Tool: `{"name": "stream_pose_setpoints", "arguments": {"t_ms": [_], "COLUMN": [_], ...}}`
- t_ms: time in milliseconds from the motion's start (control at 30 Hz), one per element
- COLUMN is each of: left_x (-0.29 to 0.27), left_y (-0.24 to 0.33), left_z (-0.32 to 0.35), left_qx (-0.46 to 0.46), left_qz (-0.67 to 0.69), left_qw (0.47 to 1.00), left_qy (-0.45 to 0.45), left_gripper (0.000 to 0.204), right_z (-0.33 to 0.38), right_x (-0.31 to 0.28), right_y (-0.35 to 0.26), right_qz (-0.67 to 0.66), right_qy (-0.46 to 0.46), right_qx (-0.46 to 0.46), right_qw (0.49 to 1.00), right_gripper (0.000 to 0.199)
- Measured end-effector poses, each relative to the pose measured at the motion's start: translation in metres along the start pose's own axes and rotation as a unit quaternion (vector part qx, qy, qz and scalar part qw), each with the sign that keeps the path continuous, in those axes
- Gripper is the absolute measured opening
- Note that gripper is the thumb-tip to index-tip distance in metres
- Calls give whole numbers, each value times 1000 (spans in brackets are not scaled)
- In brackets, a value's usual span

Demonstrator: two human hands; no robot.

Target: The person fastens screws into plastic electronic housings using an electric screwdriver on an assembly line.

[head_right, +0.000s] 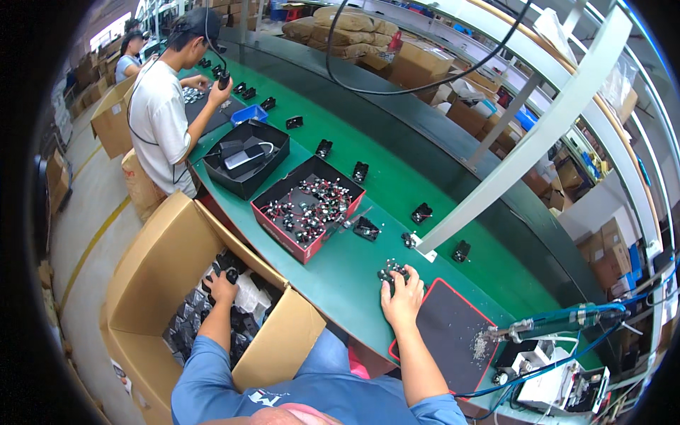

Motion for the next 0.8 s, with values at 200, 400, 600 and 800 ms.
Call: {"name": "stream_pose_setpoints", "arguments": {"t_ms": [200, 400, 600, 800], "left_x": [6, 21, 13, -17], "left_y": [-9, -18, -26, -17], "left_z": [14, -15, 0, 13], "left_qx": [6, -6, 75, 150], "left_qz": [-14, -45, -86, -11], "left_qw": [1000, 999, 993, 989], "left_qy": [-4, 19, 11, 2], "left_gripper": [67, 64, 64, 69], "right_z": [0, 1, 1, 1], "right_x": [1, -2, 2, 2], "right_y": [1, 0, 4, 4], "right_qz": [-11, -28, -33, -36], "right_qy": [5, 9, 8, 0], "right_qx": [-1, -4, 1, 11], "right_qw": [1000, 1000, 999, 999], "right_gripper": [35, 33, 32, 31]}}
Point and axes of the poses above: each hand's wrist, its own z-axis away from the middle knuckle, its own x-axis out of the palm, y = z × x, the point moved 6 cm from there along -z, towards the middle knuckle, and after that the axes turned 7 degrees about -x, right-handed, at the moved point
